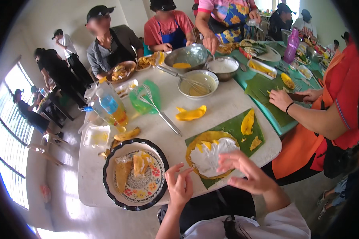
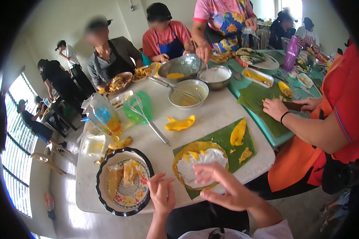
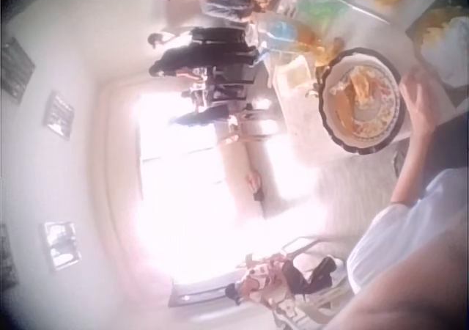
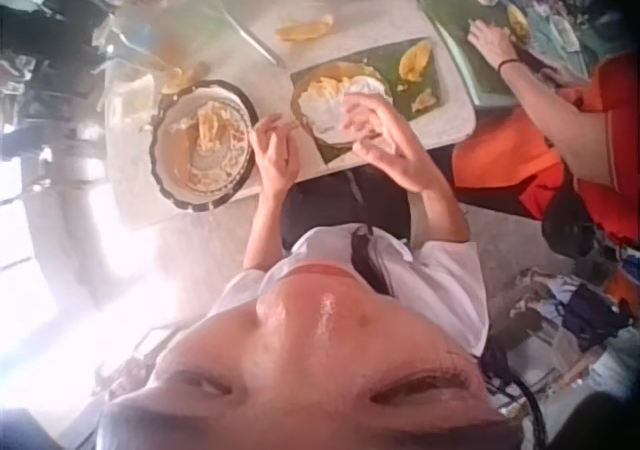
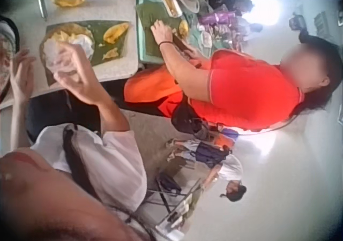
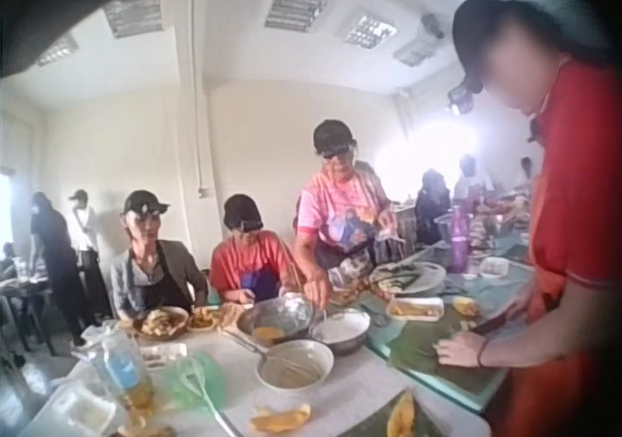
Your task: The person spreads a white creamy substance onto a yellow crepe using a plastic spoon. They then place sliced mango pieces on top of the cream. The person works at a table with other people in the background.
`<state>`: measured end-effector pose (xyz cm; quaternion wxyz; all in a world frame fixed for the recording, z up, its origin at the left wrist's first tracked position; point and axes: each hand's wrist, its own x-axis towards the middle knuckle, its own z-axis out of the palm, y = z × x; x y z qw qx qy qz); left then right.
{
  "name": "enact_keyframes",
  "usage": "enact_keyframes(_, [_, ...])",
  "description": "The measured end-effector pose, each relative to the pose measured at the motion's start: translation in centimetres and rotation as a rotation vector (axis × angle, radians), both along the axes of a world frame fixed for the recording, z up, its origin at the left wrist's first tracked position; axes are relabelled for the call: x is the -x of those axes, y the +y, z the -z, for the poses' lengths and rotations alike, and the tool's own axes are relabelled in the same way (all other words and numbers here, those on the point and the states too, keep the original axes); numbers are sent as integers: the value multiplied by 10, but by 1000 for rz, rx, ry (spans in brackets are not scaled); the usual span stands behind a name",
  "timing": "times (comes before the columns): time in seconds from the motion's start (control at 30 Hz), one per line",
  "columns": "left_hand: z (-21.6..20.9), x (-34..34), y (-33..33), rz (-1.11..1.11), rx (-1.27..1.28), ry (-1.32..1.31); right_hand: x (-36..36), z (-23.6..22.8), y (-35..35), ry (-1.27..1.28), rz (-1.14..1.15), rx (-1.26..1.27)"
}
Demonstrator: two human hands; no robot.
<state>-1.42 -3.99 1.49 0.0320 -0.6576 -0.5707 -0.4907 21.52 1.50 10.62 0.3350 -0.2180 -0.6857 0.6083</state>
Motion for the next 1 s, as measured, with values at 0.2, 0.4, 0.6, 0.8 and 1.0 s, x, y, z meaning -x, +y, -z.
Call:
enact_keyframes(0.2, [1, 2, 3, 92, 44, -51, 43, -26, 92, 19, 83, -38])
enact_keyframes(0.4, [-2, 3, 3, 127, 40, -79, 87, -13, 167, -189, 103, -97])
enact_keyframes(0.6, [4, 5, 5, 134, 17, -92, 120, -19, 211, -182, 154, 20])
enact_keyframes(0.8, [3, 5, 3, 151, 19, -113, 135, -31, 227, -223, 179, -15])
enact_keyframes(1.0, [5, 6, 2, 157, 24, -122, 141, -38, 232, -272, 245, -147])
